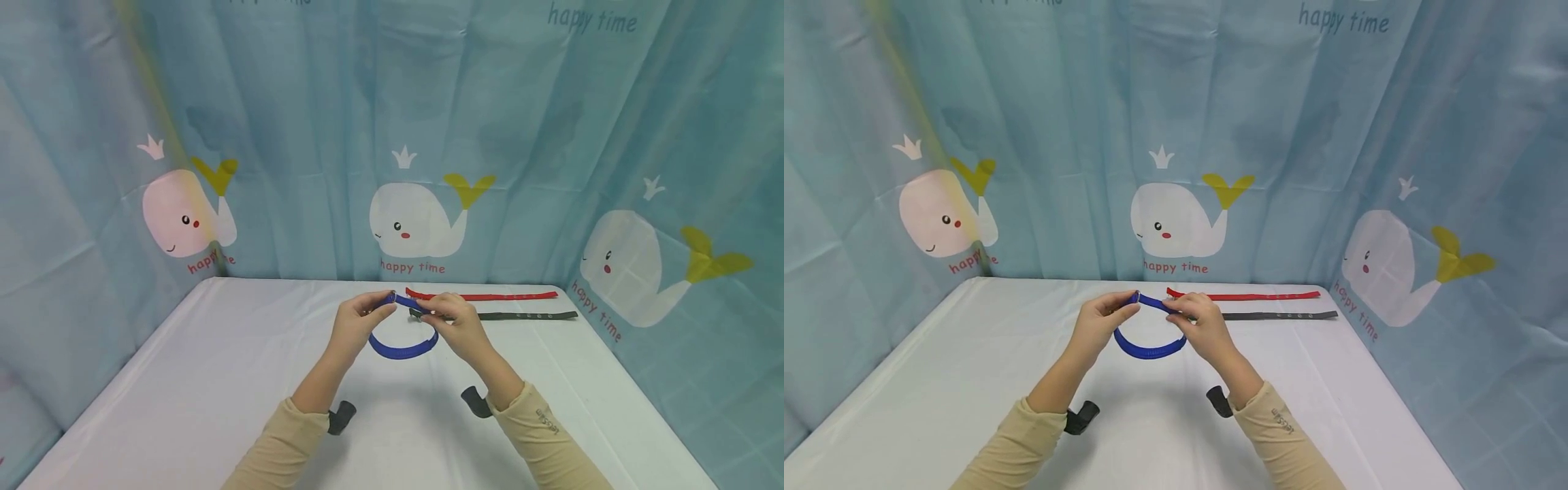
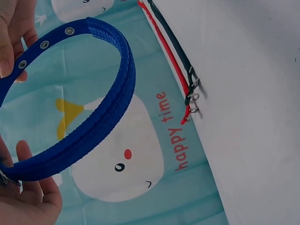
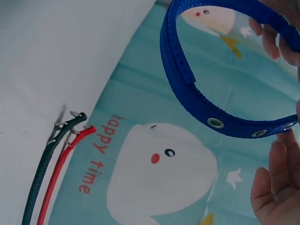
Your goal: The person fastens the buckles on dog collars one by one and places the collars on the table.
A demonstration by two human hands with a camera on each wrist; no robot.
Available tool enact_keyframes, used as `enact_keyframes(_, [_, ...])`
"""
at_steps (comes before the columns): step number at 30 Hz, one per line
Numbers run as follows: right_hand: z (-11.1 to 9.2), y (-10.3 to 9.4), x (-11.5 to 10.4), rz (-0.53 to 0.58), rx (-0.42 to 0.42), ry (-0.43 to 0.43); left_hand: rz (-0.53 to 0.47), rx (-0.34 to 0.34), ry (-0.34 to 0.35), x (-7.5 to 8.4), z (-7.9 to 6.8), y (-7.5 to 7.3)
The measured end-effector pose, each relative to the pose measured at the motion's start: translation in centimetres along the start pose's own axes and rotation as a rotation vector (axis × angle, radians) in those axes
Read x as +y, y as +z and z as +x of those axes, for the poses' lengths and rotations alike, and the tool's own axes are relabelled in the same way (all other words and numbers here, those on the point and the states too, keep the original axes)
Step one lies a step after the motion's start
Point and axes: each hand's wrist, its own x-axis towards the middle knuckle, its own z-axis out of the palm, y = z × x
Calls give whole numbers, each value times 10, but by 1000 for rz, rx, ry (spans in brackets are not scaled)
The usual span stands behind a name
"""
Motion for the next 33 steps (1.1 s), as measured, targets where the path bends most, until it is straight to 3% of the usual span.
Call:
enact_keyframes(8, [-1, 1, -1, 5, 6, -9, -60, -19, -23, 2, -1, 1])
enact_keyframes(17, [-4, 1, -2, -5, -6, -22, 16, -34, -81, 4, -3, 0])
enact_keyframes(23, [-6, 13, 28, 29, -17, -57, 51, -102, -31, -4, -3, 6])
enact_keyframes(27, [-5, 18, 35, 10, 0, -11, 57, -106, -10, -10, 0, 9])
enact_keyframes(33, [-2, 22, 31, 58, 41, 138, 21, -86, -42, -10, 6, 11])
